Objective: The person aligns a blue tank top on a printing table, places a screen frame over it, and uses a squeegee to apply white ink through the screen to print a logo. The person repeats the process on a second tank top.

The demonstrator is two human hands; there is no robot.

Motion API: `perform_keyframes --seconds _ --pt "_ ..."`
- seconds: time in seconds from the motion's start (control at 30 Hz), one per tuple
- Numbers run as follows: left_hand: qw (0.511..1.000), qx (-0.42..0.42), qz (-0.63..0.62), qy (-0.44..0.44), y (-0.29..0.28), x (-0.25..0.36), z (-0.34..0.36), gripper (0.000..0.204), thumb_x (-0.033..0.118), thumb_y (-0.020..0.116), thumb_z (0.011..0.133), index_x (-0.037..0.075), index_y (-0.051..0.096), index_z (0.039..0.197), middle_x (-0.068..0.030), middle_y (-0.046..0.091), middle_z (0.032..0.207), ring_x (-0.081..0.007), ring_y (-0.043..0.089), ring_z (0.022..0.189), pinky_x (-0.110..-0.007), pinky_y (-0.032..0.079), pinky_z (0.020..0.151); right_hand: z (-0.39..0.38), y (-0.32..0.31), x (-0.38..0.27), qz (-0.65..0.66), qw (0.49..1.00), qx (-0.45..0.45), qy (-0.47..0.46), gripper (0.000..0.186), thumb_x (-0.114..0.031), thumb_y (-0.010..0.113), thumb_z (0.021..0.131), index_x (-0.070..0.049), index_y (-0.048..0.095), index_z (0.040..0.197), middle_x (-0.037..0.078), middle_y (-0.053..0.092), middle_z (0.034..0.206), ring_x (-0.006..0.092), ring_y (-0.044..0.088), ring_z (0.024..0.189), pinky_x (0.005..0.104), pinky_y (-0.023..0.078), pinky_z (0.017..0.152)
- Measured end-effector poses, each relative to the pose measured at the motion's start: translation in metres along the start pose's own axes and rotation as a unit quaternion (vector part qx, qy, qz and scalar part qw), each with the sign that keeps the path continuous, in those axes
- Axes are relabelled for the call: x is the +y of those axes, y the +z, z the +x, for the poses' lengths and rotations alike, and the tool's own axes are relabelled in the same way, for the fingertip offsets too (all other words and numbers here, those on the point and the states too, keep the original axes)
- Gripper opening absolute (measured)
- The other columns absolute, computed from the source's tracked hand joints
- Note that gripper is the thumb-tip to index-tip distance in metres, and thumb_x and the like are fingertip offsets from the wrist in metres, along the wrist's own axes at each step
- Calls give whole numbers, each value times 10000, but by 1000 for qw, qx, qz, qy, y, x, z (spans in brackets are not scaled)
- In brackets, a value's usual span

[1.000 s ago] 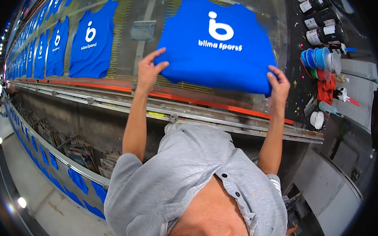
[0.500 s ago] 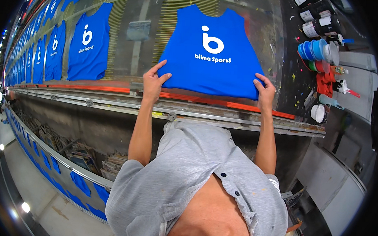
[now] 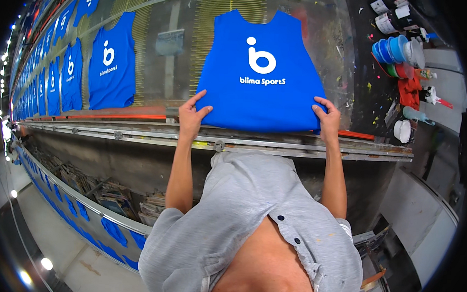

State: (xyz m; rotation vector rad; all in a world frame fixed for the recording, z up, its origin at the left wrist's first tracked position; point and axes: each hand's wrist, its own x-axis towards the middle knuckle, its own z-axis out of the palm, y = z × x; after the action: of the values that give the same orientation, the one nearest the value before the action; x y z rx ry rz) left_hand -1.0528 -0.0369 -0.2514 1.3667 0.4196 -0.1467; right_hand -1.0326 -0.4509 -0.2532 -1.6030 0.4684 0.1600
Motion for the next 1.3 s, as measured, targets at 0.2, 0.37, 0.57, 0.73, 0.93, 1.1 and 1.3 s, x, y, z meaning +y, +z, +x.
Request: perform_keyframes --seconds 0.2,0.37,0.57,0.73,0.93,1.1,1.3 --pt "993 9 115 -18 -16 -70 11 551 -112 742 771 -78 598 1302 -161 668 1180 -162 642 1014 -277 536 885 9 3 68 -93 995 15 37 276 8 716 849 5 708 1124 50 684 962 96 608 815 238 504 742" --pt "984 44 158 -64 -27 -72 3 501 -90 734 792 -69 617 1279 -149 713 1075 -140 665 909 -275 534 843 4 -11 69 -181 977 14 114 281 -11 718 837 -32 721 1117 5 631 823 74 558 688 246 475 593" --pt "936 138 322 21 -36 -57 15 316 -19 733 816 -55 705 1128 -127 744 974 -154 686 853 -277 535 805 10 -39 60 -170 979 -24 111 195 -16 706 851 11 690 1043 0 649 809 74 586 688 248 488 592" --pt "853 -66 467 223 15 -32 33 212 45 786 722 14 725 922 -122 674 903 -282 630 911 -386 495 814 39 -25 56 -276 961 4 18 163 -94 730 868 4 673 985 88 704 820 161 654 730 322 522 678" --pt "740 -270 546 285 65 -76 5 112 45 615 761 55 634 871 -87 519 910 -262 505 944 -365 398 801 8 22 27 -483 834 -130 -232 196 -88 746 782 -63 652 953 106 598 938 318 591 905 413 491 740" --pt "722 -228 579 301 66 -82 7 89 81 615 756 65 626 843 -89 523 900 -255 506 927 -366 394 788 -3 35 50 -514 775 -212 -301 180 -67 727 756 -74 640 914 86 561 919 282 550 881 389 428 720" --pt "711 -254 576 313 59 -81 7 52 75 613 745 56 617 793 -85 529 850 -252 509 889 -371 388 776 -8 29 59 -496 763 -233 -344 147 -47 708 753 -60 625 873 76 563 873 269 543 835 387 417 699"
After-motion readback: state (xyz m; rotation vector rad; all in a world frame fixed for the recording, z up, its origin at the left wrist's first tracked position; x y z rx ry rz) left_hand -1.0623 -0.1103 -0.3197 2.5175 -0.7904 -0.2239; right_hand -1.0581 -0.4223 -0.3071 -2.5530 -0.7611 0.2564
